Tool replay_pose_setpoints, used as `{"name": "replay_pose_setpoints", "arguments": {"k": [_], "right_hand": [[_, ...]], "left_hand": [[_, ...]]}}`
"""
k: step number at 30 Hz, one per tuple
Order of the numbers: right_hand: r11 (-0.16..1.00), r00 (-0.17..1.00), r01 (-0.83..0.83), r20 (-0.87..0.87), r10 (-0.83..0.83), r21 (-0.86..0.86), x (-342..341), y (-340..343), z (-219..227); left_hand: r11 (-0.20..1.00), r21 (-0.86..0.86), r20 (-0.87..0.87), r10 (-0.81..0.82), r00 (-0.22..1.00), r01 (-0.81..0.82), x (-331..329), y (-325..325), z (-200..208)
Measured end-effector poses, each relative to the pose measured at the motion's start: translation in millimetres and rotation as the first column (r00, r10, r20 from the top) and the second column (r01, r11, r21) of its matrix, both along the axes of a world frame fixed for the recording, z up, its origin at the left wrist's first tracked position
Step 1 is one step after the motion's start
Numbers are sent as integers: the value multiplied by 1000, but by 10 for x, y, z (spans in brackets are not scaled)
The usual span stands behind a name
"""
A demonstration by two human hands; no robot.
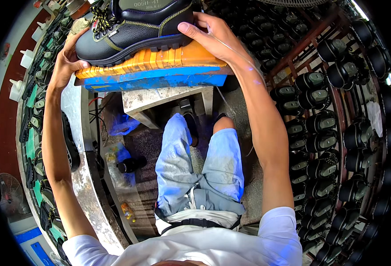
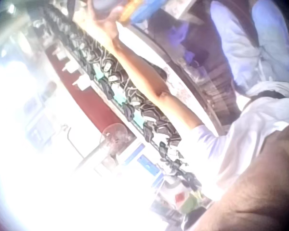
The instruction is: The person applies a liquid from a thin tube to the seam of a black boot and then places the boot onto a storage rack.
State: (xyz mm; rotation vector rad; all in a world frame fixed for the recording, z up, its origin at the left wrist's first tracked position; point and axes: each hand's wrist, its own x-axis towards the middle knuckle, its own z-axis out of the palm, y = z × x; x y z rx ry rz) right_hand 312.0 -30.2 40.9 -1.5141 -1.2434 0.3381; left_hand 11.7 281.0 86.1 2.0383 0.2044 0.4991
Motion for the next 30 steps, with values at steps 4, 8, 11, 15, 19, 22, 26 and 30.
{"name": "replay_pose_setpoints", "arguments": {"k": [4, 8, 11, 15, 19, 22, 26, 30], "right_hand": [[999, 1000, 22, 10, -22, 31, -11, -33, -14], [998, 1000, 12, -21, -11, 62, -53, -13, -2], [998, 1000, 5, -12, -4, 57, -41, -10, 12], [998, 998, 30, 58, -33, 57, 53, -10, -71], [999, 999, 23, 33, -24, 34, 28, -16, -43], [999, 1000, 12, -3, -12, 32, 20, -14, -52], [967, 979, 200, -1, -202, 157, 146, -185, -216], [848, 853, 452, -413, -320, 276, 14, -747, -610]], "left_hand": [[999, 19, 14, -30, 999, 30, 38, -37, 33], [998, 10, 33, -69, 997, 69, 31, 8, 30], [999, -30, 51, -40, 998, 42, 21, 55, -19], [999, -49, 6, 0, 1000, 0, 9, 136, -47], [998, -61, -11, 22, 1000, -23, -14, 82, -14], [999, -37, -17, 33, 999, -34, -7, 22, 32], [996, -4, -1, 86, 996, -86, -58, -222, 74], [977, -7, 191, 210, 959, -213, -227, -630, -125]]}}
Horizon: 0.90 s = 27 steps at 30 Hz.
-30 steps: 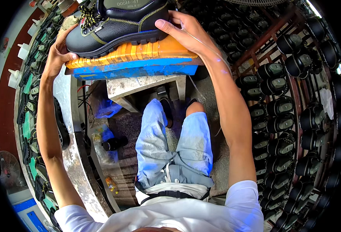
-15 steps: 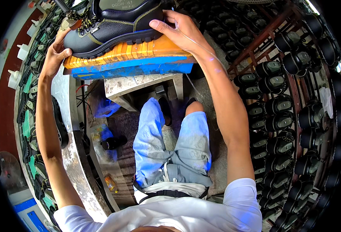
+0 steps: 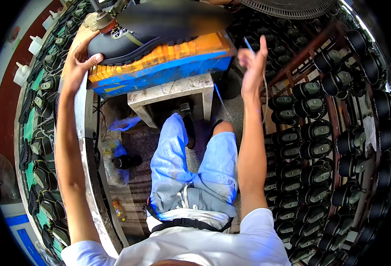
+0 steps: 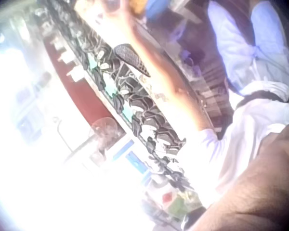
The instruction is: The person applies a liquid from a thin tube to the seam of a black boot and then places the boot onto a storage rack.
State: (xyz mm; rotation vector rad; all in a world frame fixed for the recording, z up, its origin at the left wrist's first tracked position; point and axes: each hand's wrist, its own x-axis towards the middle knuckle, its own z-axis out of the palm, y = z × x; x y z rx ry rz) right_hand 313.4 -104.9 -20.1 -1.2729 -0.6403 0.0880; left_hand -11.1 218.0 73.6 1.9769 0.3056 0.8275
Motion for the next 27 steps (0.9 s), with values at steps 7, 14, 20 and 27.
{"name": "replay_pose_setpoints", "arguments": {"k": [7, 14, 20, 27], "right_hand": [[959, 859, -75, -505, -76, -273, -341, -330, -1424], [966, 972, -236, 7, 237, 103, -1034, -594, 143], [974, 627, -63, 751, 208, -217, -1506, -632, 976], [958, 346, 121, 915, 206, -261, -1491, -304, 1023]], "left_hand": [[772, 292, 151, 545, 825, -564, 5, -1345, -386], [653, 619, 417, 198, 887, -437, 63, -2135, -805], [572, 734, 283, 232, 931, -366, 508, -2696, -905], [489, 793, 280, 237, 930, -363, 798, -2808, -1060]]}}
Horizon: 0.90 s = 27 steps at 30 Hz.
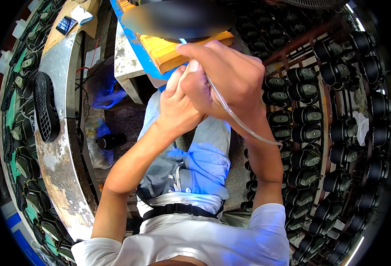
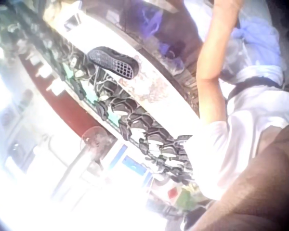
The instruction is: The person applies a liquid from a thin tube to the seam of a black boot and then places the boot onto a storage rack.
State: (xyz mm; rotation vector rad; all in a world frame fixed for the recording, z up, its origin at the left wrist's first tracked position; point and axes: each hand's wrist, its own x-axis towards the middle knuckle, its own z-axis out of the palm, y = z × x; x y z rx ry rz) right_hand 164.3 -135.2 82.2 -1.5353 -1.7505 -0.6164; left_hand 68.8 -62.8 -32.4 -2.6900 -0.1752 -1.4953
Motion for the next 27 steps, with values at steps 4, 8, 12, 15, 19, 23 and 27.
{"name": "replay_pose_setpoints", "arguments": {"k": [4, 8, 12, 15, 19, 23, 27], "right_hand": [[998, 999, 39, 30, -41, 45, 13, 20, -18], [999, 996, 20, -85, -23, -30, -84, -47, 50], [991, 960, -127, -259, 111, -47, -189, 112, 8], [977, 932, -203, -295, 212, 61, -176, 392, -162], [955, 941, -217, -218, 259, 201, -111, 902, -422], [943, 952, -246, -128, 278, 222, 179, 1261, -586], [970, 986, -144, -51, 157, 196, 399, 1296, -622]], "left_hand": [[999, 29, 43, 21, 999, -22, -125, 82, 5], [995, -87, 61, -42, 997, 47, -411, 270, 156], [975, -144, 222, -133, 966, 167, -755, 732, 129], [973, -186, 346, -64, 936, 136, -967, 1085, 67], [905, -390, 525, 66, 849, 171, -1074, 1549, -25], [775, -631, 336, 230, 913, 37, -1064, 1772, 214], [834, -448, 17, 369, 929, -323, -978, 2015, 366]]}}
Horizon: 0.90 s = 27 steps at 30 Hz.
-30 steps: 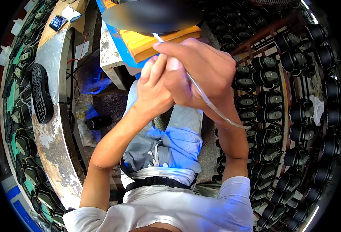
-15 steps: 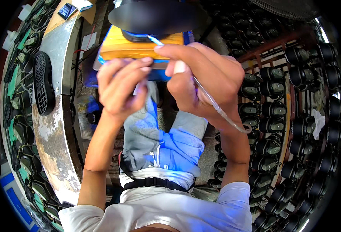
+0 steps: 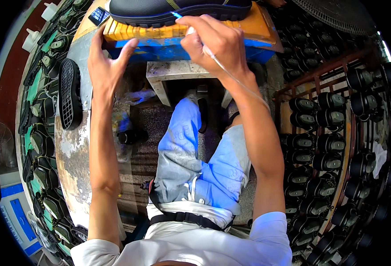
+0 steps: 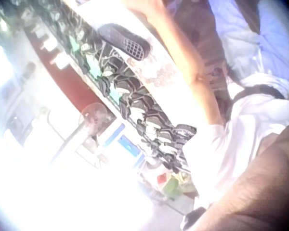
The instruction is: The person applies a liquid from a thin tube to the seam of a black boot and then places the boot onto a storage rack.
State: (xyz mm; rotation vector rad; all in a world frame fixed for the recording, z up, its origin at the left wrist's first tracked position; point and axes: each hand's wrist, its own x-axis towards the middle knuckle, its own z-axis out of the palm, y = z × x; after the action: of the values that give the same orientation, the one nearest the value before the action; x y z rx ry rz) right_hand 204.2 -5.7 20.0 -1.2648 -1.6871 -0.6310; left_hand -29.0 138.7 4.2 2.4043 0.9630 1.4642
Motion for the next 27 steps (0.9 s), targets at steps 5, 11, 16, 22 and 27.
{"name": "replay_pose_setpoints", "arguments": {"k": [5, 11, 16, 22, 27], "right_hand": [[989, 989, 145, 18, -145, 20, 304, -235, 114], [969, 972, 236, 4, -236, -76, 411, -685, 221], [962, 978, 197, 102, -180, -191, 69, -919, 399], [972, 990, 124, 94, -107, -199, -181, -859, 342], [985, 996, 76, 63, -67, -154, -289, -596, 189]], "left_hand": [[995, -83, 15, -48, 999, 49, 131, 174, -26], [935, -159, 141, -295, 945, 316, 200, 762, -198], [975, 215, 3, -53, 999, 52, 437, 954, -203], [772, 151, 102, -633, 767, 617, 94, -846, -417], [937, -21, 343, -320, 883, 348, -283, -333, -702]]}}
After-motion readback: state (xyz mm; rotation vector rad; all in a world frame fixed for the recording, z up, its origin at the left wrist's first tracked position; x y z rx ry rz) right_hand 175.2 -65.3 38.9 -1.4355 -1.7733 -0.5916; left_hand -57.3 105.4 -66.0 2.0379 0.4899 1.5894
